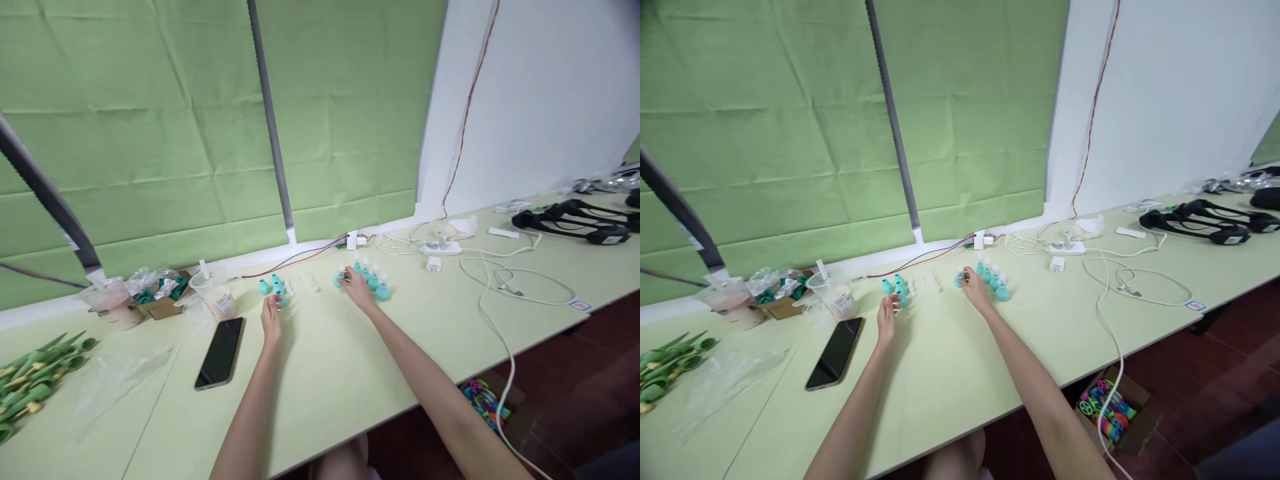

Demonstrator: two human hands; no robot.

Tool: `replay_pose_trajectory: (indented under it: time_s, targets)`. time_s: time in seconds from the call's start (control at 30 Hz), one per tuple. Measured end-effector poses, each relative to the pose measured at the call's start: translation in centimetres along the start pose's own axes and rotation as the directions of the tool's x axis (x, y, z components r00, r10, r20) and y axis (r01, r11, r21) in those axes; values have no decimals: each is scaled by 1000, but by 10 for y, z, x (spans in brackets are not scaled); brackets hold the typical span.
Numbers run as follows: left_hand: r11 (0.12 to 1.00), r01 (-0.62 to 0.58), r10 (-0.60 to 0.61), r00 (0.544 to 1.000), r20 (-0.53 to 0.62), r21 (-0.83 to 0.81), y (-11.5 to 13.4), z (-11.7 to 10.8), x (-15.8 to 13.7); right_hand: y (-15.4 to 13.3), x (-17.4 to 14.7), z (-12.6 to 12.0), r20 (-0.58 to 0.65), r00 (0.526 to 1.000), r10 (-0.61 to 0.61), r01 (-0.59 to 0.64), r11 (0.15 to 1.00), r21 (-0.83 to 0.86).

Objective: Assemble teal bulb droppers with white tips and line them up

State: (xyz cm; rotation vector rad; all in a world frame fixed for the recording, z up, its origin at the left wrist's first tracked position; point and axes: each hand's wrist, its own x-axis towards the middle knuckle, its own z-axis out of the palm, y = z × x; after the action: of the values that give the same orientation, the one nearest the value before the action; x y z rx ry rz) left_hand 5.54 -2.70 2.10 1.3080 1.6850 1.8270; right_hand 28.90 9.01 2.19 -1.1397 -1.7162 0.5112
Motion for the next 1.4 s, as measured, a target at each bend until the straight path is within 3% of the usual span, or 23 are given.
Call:
replay_pose_trajectory:
  time_s: [0.07,0.27,0.53,0.7,0.83,0.9,0.97,1.03,1.1,1.27,1.4]
  targets:
    - [1000,-11,11,1000,0,-2,-1,-2,0,2,6,6,-2,1000,-5,5,1000,26]
    - [999,-16,15,999,-34,-33,-3,-5,2,7,24,25,-17,995,98,-99,979,-179]
    - [999,-51,51,997,-49,-10,-8,-7,5,16,18,37,-70,979,191,-203,938,-282]
    - [998,-58,59,996,-69,7,-15,-8,7,6,12,35,-147,987,59,-99,953,-286]
    - [999,-44,44,995,-84,11,-17,-9,8,-23,-2,34,-303,938,-170,85,958,-273]
    - [999,-32,33,995,-92,8,-18,-10,7,-42,-11,38,-224,936,-272,194,928,-317]
    - [1000,-24,25,995,-97,9,-18,-10,6,-60,-16,47,-25,938,-346,313,875,-370]
    - [1000,-26,27,995,-98,11,-17,-10,6,-74,-17,60,165,919,-358,395,825,-405]
    - [999,-38,39,995,-96,15,-16,-11,5,-83,-13,76,275,904,-327,420,800,-429]
    - [998,-41,45,994,-102,44,-14,-13,4,-90,1,110,357,912,-202,350,839,-418]
    - [998,-36,41,993,-112,45,-14,-15,4,-88,5,114,353,920,-173,306,878,-368]
